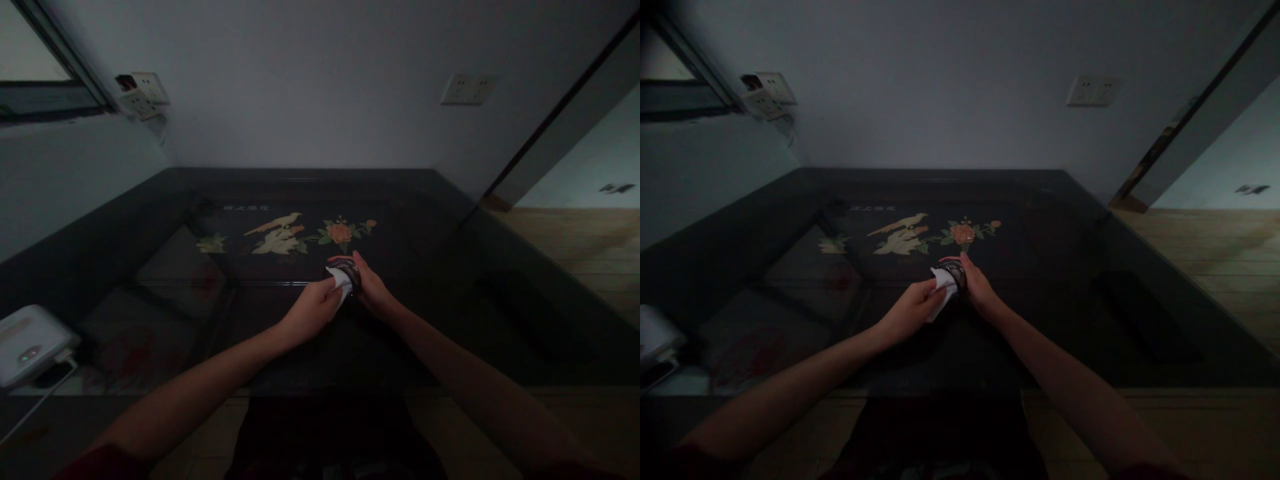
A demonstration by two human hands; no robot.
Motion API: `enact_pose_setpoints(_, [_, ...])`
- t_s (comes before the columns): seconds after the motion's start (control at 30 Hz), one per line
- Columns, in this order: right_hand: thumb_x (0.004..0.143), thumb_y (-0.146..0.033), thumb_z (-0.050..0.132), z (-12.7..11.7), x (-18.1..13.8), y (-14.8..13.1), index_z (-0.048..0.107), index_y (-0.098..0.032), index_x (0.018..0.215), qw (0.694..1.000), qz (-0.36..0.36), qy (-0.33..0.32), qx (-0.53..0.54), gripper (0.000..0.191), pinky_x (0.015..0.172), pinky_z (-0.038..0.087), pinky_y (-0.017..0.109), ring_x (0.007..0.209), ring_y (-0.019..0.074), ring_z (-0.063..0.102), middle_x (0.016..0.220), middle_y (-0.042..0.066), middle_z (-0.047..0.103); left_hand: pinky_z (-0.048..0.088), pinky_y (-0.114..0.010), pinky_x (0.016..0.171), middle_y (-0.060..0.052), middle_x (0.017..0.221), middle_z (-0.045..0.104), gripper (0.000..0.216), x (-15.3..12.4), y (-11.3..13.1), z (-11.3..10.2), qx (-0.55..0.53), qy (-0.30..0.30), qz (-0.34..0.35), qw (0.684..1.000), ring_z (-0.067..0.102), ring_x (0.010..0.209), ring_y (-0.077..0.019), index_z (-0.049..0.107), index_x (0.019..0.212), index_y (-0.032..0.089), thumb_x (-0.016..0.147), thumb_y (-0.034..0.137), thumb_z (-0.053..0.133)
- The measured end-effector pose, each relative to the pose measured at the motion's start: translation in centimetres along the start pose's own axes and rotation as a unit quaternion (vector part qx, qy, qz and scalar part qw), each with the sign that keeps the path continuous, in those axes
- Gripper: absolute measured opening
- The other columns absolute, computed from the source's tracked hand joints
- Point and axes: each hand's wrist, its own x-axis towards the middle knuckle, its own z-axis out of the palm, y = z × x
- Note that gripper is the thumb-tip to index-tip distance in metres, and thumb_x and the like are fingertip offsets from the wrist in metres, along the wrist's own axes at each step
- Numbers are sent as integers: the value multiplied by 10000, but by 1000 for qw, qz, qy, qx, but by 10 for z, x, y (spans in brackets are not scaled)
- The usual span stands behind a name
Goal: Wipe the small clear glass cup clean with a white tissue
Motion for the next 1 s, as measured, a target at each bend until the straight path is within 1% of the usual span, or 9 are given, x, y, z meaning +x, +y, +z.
enact_pose_setpoints(0.07, [807,-657,476,0,0,0,698,-219,942,1000,-4,-2,-2,509,742,457,311,796,194,636,853,27,719,439,-244,622,-27,694,585,179,-2,2,-1,152,-21,34,988,551,635,-142,575,796,136,857,155,409])
enact_pose_setpoints(0.2, [805,-667,467,0,0,0,691,-226,959,1000,-7,3,-11,518,767,460,328,813,202,642,858,29,720,508,-335,812,-118,937,665,177,-4,6,-6,370,-86,122,917,631,897,-228,591,933,124,848,119,436])
enact_pose_setpoints(0.33, [814,-666,450,0,-1,-1,682,-226,982,1000,-8,20,-18,525,795,459,330,858,204,642,901,34,719,417,-376,1039,-129,1137,649,237,-1,5,-11,439,-76,159,881,565,1131,-234,587,1063,111,869,128,452])
enact_pose_setpoints(0.47, [811,-672,455,-1,0,1,679,-224,985,1000,-10,9,-17,531,804,460,328,862,202,641,904,35,718,401,-366,1053,-131,1152,644,245,-1,4,-12,442,-78,154,880,554,1149,-240,591,1070,95,869,141,460])
enact_pose_setpoints(0.57, [811,-679,451,-2,1,4,681,-221,986,1000,-16,1,-24,542,790,463,321,850,198,640,897,34,719,491,-353,903,-109,1034,669,195,-3,6,-11,404,-84,137,900,610,1006,-238,602,972,126,848,139,451])
enact_pose_setpoints(0.67, [805,-682,456,-2,1,3,686,-219,971,1000,-13,3,-19,543,749,463,304,804,185,637,865,26,718,491,-294,735,-73,856,658,153,-4,8,-8,330,-69,91,937,618,800,-195,594,831,151,817,118,444])
enact_pose_setpoints(0.8, [804,-671,468,0,-1,-1,695,-214,931,1000,-11,7,-9,526,710,457,285,765,171,623,831,23,713,404,-234,593,-9,652,555,174,0,4,-6,113,-29,19,993,520,616,-132,567,713,145,810,132,423])
enact_pose_setpoints(0.9, [798,-669,477,2,-2,-3,693,-208,925,1000,6,13,-4,525,676,450,282,748,172,616,826,28,712,333,-209,509,20,606,489,209,5,-1,-5,-85,-21,-44,995,436,536,-104,579,770,125,835,249,424])
enact_pose_setpoints(1.0, [798,-665,481,2,-2,-3,688,-211,948,1000,17,22,5,521,655,441,276,732,168,613,823,22,710,301,-202,487,26,611,476,252,6,-4,-4,-164,-18,-70,984,400,510,-91,585,838,106,833,313,441])
